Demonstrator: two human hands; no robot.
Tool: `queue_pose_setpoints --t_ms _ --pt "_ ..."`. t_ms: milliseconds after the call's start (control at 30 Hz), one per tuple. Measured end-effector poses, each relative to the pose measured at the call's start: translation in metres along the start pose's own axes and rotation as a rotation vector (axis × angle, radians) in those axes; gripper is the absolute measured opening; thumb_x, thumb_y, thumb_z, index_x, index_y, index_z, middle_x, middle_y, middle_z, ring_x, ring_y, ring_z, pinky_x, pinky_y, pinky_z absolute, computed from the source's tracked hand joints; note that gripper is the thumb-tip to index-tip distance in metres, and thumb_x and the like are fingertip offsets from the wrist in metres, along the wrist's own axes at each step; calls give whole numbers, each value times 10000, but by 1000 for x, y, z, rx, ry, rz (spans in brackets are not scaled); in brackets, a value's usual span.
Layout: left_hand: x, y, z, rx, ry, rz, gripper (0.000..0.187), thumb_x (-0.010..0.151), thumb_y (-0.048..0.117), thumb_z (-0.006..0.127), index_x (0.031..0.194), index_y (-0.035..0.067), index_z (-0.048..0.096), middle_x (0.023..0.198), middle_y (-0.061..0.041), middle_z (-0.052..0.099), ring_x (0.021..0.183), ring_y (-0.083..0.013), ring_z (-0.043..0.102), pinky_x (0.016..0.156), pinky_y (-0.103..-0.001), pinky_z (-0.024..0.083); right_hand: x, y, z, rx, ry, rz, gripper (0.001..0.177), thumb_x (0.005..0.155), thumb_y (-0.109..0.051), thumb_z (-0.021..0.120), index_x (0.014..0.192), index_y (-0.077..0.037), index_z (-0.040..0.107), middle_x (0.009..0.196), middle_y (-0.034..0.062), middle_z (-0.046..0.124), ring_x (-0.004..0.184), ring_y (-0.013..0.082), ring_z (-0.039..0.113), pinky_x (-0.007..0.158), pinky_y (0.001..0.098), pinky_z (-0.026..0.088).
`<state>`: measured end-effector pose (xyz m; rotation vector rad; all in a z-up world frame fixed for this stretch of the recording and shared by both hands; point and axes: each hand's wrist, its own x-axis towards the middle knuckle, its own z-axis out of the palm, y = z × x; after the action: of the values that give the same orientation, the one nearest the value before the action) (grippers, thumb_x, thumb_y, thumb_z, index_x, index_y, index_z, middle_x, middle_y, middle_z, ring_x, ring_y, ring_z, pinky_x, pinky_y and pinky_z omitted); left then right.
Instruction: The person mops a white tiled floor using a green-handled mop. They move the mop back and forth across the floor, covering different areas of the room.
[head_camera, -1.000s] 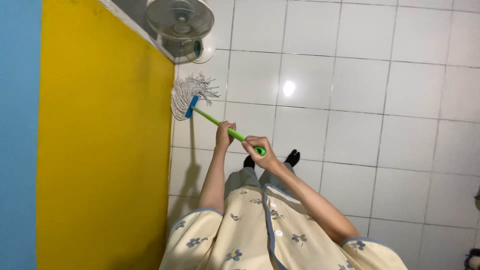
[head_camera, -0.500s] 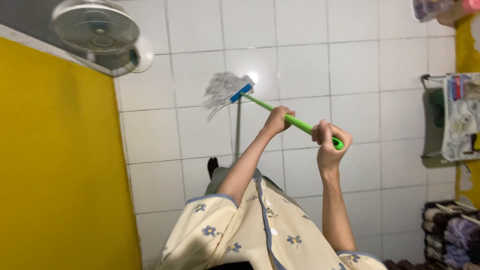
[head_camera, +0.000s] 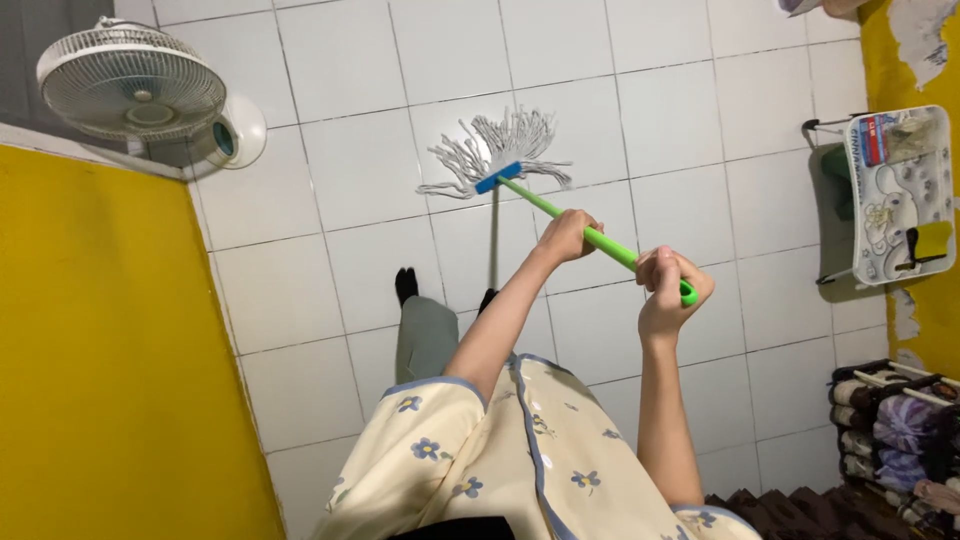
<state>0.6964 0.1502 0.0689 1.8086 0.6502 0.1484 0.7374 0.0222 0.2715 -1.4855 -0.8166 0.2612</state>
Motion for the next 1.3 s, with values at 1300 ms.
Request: queue_pose_setpoints --t_ms 1300 --pt "-306 -329 -425 182 841 -320 374 977 176 643 622 66 594 676 -173 575 772 -419 618 845 -497 500 -97 0 529 506 -1046 60 479 1024 -21 539 554 -101 499 482 77 441 481 244 389 550 346 407"
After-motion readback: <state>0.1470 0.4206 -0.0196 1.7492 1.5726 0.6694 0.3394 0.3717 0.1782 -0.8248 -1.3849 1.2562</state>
